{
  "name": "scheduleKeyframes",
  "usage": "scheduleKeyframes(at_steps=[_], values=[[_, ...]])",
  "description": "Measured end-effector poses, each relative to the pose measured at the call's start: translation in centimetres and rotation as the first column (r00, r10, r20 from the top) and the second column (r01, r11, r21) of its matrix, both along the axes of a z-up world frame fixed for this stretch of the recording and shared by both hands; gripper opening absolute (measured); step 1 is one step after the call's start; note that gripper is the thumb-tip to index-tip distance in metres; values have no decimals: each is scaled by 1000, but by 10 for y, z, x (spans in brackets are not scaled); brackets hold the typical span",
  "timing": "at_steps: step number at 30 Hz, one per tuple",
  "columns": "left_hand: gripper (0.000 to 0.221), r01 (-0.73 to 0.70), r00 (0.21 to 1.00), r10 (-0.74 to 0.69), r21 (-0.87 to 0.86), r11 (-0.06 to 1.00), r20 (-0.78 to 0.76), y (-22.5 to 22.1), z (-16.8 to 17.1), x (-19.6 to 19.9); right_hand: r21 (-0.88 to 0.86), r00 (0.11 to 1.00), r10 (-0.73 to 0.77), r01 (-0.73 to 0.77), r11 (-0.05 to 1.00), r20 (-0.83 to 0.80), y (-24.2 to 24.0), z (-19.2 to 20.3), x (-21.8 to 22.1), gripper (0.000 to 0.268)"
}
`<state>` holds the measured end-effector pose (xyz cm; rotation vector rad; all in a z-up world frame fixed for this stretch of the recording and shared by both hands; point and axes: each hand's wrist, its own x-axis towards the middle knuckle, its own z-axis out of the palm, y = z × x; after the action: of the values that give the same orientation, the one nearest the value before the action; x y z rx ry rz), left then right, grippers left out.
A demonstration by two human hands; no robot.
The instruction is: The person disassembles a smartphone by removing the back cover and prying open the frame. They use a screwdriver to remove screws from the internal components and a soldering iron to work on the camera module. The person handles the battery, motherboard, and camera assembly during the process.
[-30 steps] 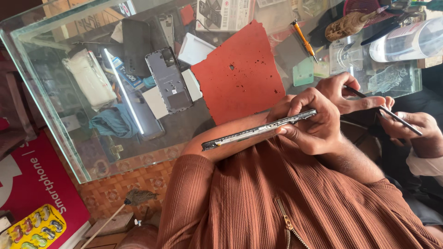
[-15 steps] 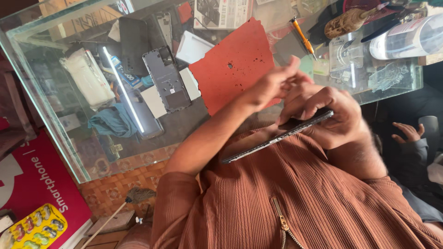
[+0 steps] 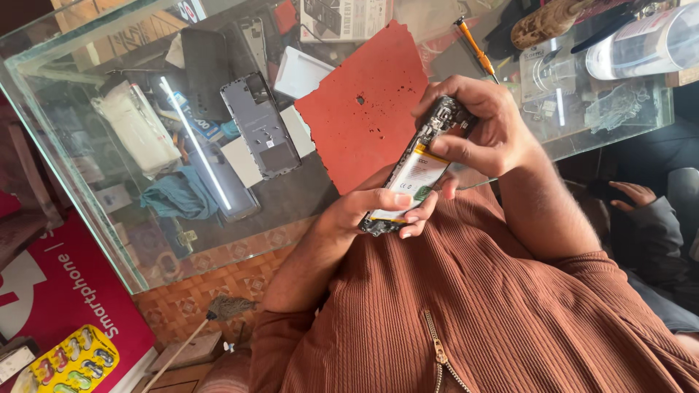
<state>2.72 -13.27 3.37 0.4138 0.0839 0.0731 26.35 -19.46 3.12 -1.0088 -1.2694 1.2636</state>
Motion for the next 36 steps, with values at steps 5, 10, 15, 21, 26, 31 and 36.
scheduleKeyframes(at_steps=[5,10,15,21,26,31,36], values=[[65,-26,996,35,-99,995,83,-7,-5,4,44,989,-144,143,989,27,-10,-5,-5,52],[70,-97,995,97,-10,995,11,-8,3,2,75,975,-223,223,972,-10,-15,-6,-18,62],[79,-202,941,308,499,843,-139,-19,13,7,174,960,-277,278,945,-28,-22,1,-40,74],[82,-228,893,429,687,690,-134,-25,28,6,184,971,-211,229,956,-110,-22,10,-47,77],[81,-227,869,486,798,559,-94,-26,32,9,160,964,-196,225,961,-178,-19,9,-50,80],[88,-248,861,502,796,552,-80,-26,30,11,161,963,-177,212,964,-205,-18,9,-52,80],[82,-223,844,531,853,472,-73,-27,31,12,150,959,-179,214,965,-220,-18,7,-50,81]])
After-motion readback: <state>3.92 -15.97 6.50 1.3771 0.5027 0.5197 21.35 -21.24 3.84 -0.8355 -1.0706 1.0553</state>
